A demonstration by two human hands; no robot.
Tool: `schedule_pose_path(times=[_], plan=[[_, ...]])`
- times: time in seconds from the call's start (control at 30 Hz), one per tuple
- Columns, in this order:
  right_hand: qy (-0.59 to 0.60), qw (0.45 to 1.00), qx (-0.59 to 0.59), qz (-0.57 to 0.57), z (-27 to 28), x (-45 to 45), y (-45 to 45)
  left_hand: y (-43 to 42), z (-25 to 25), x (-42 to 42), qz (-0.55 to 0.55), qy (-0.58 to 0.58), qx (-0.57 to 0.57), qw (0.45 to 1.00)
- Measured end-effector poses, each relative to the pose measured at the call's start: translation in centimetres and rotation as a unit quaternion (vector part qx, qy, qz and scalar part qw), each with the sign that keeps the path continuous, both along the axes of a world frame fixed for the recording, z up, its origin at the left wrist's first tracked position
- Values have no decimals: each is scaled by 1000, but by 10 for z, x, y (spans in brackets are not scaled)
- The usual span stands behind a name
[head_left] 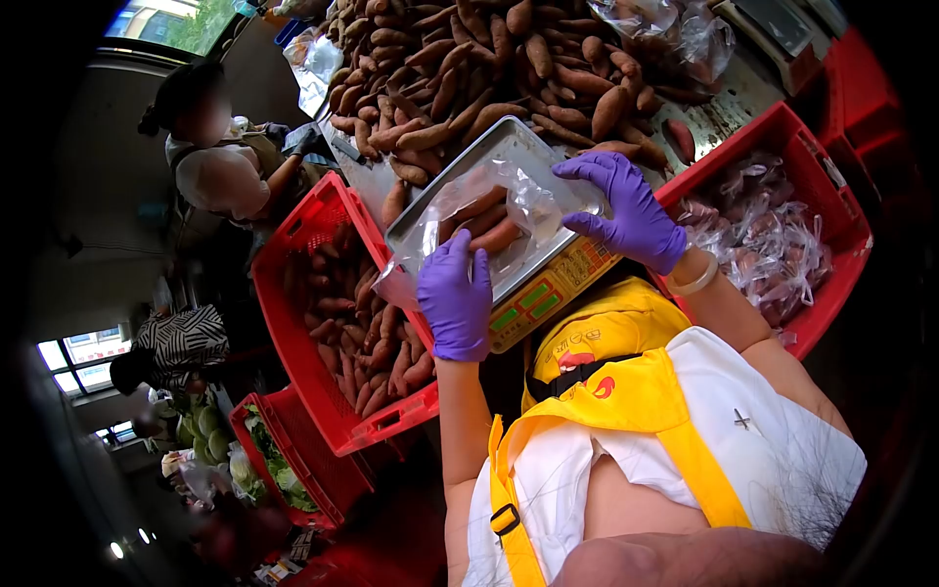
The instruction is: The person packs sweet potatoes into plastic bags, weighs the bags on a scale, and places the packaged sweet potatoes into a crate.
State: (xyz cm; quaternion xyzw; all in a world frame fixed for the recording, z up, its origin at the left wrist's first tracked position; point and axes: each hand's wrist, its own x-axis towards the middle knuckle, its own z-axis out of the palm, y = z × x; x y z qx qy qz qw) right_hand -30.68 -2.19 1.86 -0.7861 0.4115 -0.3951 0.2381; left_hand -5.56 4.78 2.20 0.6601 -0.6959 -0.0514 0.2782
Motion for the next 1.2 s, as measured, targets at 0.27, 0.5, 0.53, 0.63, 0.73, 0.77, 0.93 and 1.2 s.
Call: schedule_pose_path(times=[0.27, 0.5, 0.53, 0.63, 0.73, 0.77, 0.93, 1.2], plan=[[-29, 999, -34, -25, 18, -12, 0, 41, 72, 10, 166, -57, -195, 965], [10, 999, -30, -9, 30, 10, 6, 42, 46, 32, 227, 36, -156, 961], [11, 999, -33, -8, 32, 18, 7, 38, 41, 33, 249, 7, -117, 961], [63, 993, -82, -53, 31, 47, 11, 20, 22, 38, 296, -106, 42, 948], [-47, 985, 58, 152, 22, 71, -2, 3, 9, 46, 158, 355, 22, 921], [-185, 926, 235, 230, 26, 75, -6, 3, 40, 36, 54, 448, 33, 892], [-364, 806, 321, 338, 35, 93, -25, 1, 53, 33, -94, 581, 14, 809], [-165, 933, -89, 308, 30, 111, -31, -9, 47, 28, 8, 602, 73, 795]])
